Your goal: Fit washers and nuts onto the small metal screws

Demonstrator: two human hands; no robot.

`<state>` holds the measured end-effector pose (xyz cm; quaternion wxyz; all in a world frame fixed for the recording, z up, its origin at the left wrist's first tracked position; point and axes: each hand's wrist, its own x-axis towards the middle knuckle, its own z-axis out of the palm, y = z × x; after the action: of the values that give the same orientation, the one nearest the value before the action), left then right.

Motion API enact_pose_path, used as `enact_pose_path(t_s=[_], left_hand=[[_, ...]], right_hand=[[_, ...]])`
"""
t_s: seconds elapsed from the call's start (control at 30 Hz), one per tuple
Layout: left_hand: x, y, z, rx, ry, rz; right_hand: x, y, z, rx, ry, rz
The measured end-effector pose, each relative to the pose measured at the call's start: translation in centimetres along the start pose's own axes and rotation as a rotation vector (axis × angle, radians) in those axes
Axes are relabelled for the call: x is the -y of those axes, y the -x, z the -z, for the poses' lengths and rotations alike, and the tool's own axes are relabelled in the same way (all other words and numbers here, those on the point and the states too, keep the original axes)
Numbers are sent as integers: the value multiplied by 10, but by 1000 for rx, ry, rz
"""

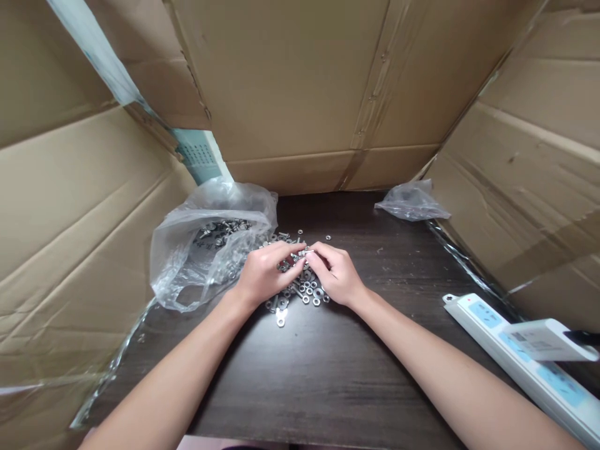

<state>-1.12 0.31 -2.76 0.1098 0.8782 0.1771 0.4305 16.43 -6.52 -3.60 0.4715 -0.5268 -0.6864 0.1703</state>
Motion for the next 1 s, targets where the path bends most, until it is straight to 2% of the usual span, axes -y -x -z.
enact_pose_path(t_s=[0.13, 0.27, 0.3, 0.43, 0.5, 0.6, 0.73, 0.8, 0.87, 0.93, 1.0], left_hand=[[1, -8, 18, -109, -95, 54], [1, -18, 50, -205, -211, 280], [1, -19, 60, -179, -226, 355], [3, -13, 99, -41, -324, 512], [6, -4, 114, -23, -393, 631], [10, 7, 127, 53, -518, 819], [10, 9, 130, 229, -687, 1016], [11, 8, 128, 363, -727, 1052], [14, 8, 126, 480, -725, 1026], [19, 9, 124, 539, -714, 969], [24, 12, 122, 533, -709, 915]], right_hand=[[3, 1, 2, -32, -61, -37], [4, 0, 2, -41, -41, -40], [4, 0, 1, -41, -40, -42], [2, 0, -1, -46, -33, -55], [1, 0, -2, -45, -30, -56], [0, 0, -3, -44, -27, -54], [1, -1, -3, -50, -27, -67], [1, -1, -3, -50, -30, -72], [1, -1, -3, -48, -29, -70], [1, -1, -3, -50, -26, -70], [1, -1, -3, -51, -25, -73]])
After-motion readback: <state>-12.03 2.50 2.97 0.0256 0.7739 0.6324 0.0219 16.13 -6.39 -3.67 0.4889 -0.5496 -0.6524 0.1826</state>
